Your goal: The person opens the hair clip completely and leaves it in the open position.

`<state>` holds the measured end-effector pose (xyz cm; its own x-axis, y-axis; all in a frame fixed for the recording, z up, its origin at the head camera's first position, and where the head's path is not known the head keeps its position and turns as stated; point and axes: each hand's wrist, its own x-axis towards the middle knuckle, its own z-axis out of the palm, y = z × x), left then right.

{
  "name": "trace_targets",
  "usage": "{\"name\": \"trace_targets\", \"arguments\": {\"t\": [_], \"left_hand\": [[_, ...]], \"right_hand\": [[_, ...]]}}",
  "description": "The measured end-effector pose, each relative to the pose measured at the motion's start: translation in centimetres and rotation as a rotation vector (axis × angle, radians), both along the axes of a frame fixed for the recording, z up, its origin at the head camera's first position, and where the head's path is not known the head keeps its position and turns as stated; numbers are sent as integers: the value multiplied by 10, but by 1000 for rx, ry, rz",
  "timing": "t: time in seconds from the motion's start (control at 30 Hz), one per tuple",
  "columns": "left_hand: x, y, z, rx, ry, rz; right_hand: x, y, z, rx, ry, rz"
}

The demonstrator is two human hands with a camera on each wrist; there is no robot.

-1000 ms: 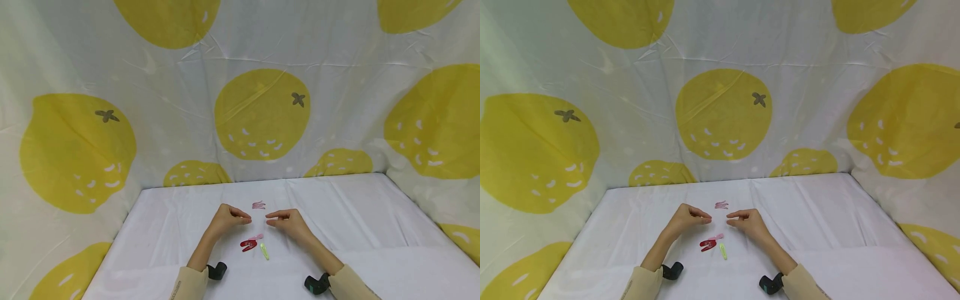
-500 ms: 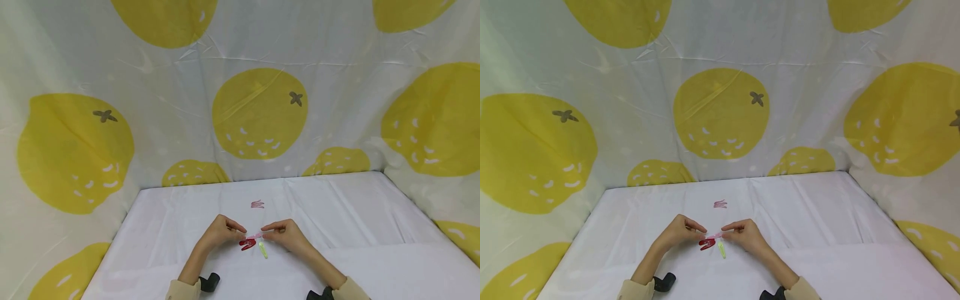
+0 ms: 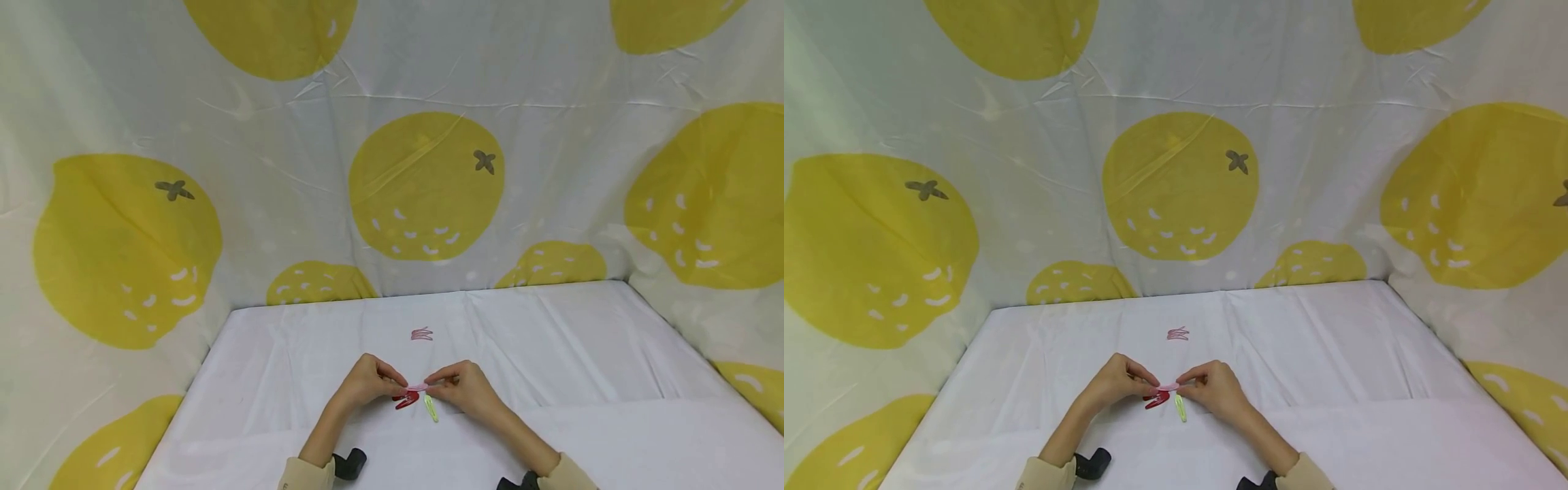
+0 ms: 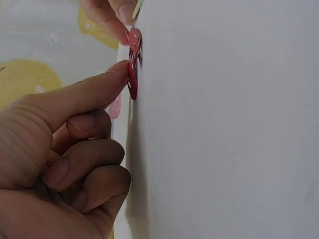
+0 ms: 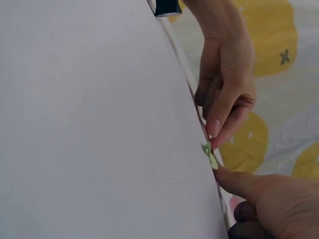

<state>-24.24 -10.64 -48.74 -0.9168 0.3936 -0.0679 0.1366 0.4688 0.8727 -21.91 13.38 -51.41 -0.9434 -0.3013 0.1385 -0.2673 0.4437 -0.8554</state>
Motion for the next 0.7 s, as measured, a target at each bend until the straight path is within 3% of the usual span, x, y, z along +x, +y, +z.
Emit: {"name": "trace_targets", "arguments": {"t": [0.47,0.7], "left_hand": [[2,3,2,11,13,-10],[1,3,1,2,11,6]], "right_hand": [[1,-4,-3,1,57,-56],[2,-7,-1,12,36,-91]]}}
